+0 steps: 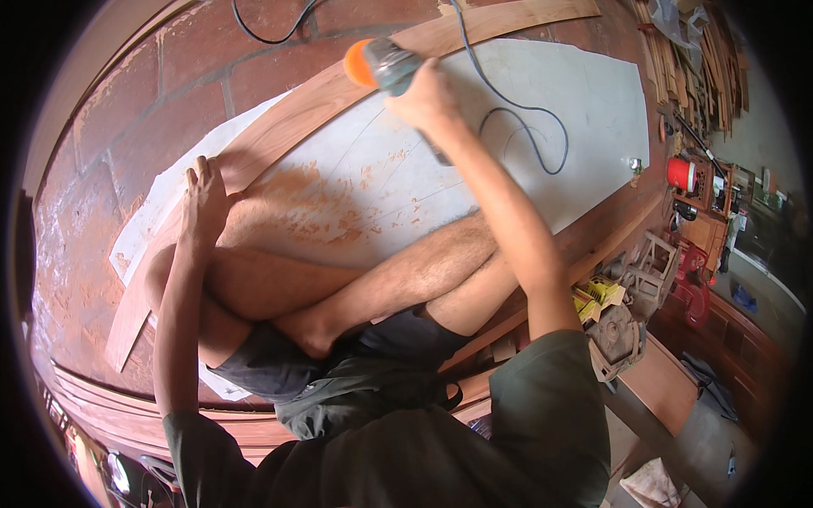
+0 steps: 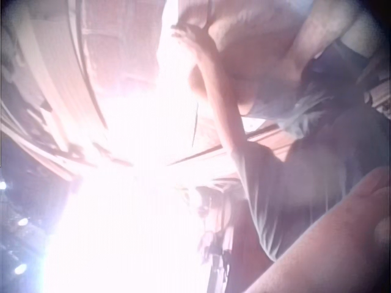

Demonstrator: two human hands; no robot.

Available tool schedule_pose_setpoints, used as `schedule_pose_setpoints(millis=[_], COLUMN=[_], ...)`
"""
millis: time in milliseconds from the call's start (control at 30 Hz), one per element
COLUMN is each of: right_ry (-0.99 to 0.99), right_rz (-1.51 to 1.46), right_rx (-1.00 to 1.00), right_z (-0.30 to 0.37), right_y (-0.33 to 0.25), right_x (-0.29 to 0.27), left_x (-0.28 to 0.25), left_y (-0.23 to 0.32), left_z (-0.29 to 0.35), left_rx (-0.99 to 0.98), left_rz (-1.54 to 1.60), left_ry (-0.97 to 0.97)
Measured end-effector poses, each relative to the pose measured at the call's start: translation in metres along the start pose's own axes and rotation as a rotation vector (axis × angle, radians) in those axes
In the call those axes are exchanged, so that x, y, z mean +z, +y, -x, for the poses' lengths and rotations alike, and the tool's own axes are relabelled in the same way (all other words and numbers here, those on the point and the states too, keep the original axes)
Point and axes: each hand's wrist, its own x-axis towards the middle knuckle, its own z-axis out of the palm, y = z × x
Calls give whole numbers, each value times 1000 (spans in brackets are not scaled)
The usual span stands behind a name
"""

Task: The person sits on the floor and uses an electric sander to smooth a long, thin piece of wood. They hold the wood steady with one hand while moving the sander along its length with the other.

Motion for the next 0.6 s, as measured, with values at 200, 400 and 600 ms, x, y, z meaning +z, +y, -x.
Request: schedule_pose_setpoints(millis=[200, 400, 600], right_ry=[167, 172, -46], right_rz=[43, -61, -36], right_rx=[83, 8, -86], right_z=[-77, -23, 24], right_y=[68, -6, -19], right_x=[-19, 21, 15], left_x=[4, 5, -6], left_y=[3, -4, 3], left_z=[-1, -2, 0], left_rx=[72, 42, 43], left_rz=[-52, -68, -46], left_ry=[126, 100, 71])
